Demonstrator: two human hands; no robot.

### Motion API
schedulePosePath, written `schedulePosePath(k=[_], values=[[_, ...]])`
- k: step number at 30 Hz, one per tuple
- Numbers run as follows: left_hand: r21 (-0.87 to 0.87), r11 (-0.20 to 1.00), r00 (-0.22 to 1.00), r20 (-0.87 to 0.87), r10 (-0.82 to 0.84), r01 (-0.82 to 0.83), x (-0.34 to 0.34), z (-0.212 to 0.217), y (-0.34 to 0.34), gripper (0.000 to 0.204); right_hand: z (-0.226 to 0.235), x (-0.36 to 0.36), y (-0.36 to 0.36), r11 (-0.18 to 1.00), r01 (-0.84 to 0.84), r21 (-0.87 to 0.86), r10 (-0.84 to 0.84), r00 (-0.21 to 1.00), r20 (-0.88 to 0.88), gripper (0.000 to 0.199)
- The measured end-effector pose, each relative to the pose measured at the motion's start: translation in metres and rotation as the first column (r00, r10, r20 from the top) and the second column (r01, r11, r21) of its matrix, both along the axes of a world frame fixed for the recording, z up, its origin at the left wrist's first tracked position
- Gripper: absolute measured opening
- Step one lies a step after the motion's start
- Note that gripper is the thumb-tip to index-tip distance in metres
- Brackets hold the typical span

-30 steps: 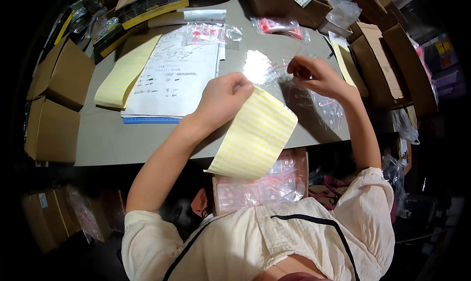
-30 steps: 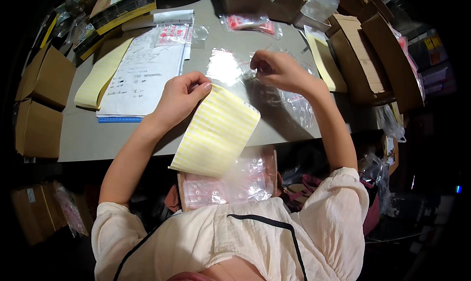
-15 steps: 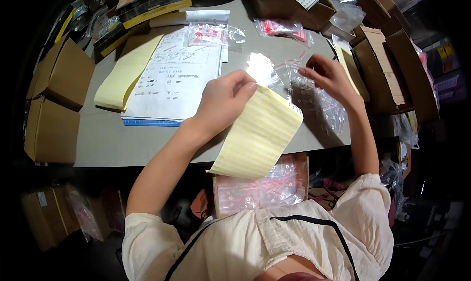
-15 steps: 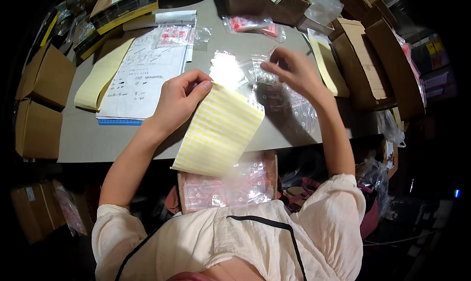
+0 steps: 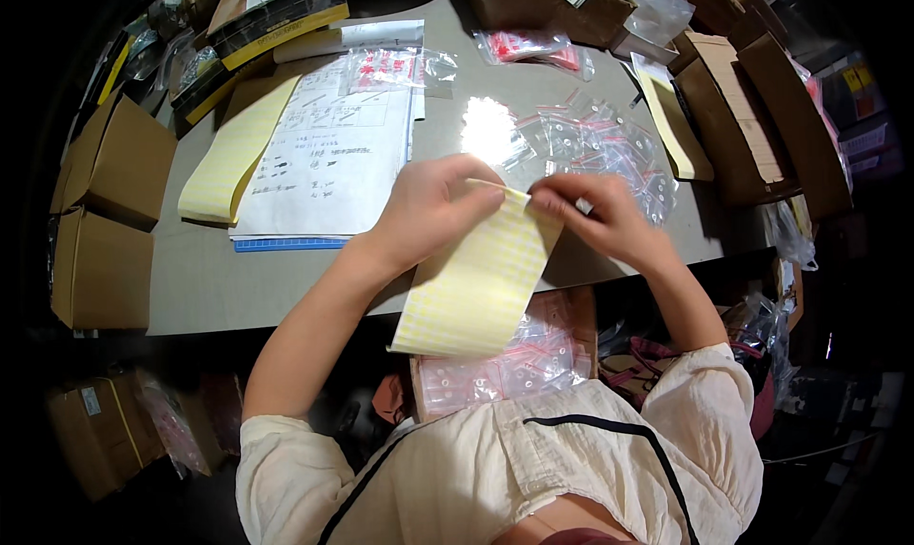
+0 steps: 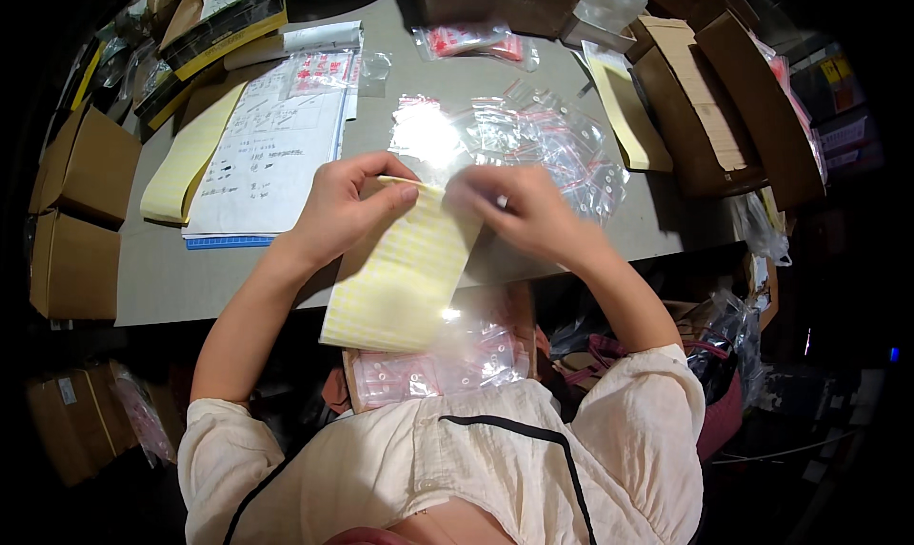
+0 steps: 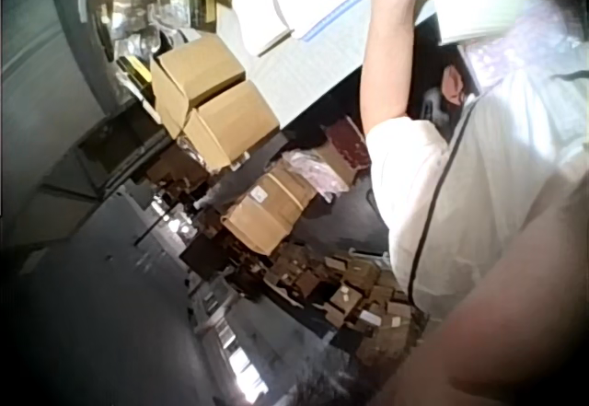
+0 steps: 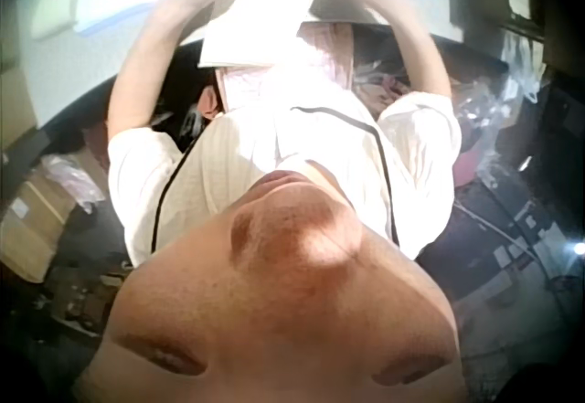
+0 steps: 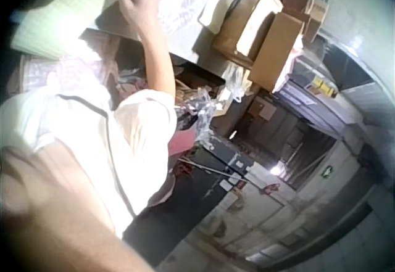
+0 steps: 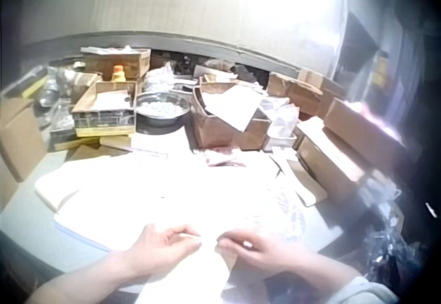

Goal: The person peels individual labels from a yellow roll and applies them to small clear plastic bags. The person handles the bags one at a time, placing them on the table and smoothing the label onto the surface. The task is performed by hand without the use of additional tools.

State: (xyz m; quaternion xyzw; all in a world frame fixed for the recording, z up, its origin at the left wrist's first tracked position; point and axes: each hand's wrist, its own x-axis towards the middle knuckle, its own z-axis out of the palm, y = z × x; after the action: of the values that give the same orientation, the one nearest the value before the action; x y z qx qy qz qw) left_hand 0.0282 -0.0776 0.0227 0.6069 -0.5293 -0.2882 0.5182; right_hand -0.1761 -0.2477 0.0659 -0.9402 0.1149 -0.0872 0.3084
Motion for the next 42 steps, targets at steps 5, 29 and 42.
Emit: schedulePosePath(k=[5, 29, 42], values=[[0.043, 0.991, 0.992, 0.023, 0.123, -0.124, 0.003, -0.001, -0.002, 0.020, -0.027, 0.001, -0.045, 0.754, 0.138, -0.642, -0.113, 0.990, 0.081, 0.037], [-0.090, 0.992, 0.990, 0.106, 0.093, -0.083, -0.001, -0.001, 0.000, 0.014, 0.000, 0.019, 0.019, 0.898, -0.048, -0.437, 0.158, 0.963, 0.219, 0.022], [0.015, 0.982, 0.977, 0.110, 0.184, -0.187, 0.001, -0.006, -0.003, 0.024, 0.006, 0.016, 0.006, 0.966, -0.119, -0.230, 0.163, 0.970, 0.180, 0.022]])
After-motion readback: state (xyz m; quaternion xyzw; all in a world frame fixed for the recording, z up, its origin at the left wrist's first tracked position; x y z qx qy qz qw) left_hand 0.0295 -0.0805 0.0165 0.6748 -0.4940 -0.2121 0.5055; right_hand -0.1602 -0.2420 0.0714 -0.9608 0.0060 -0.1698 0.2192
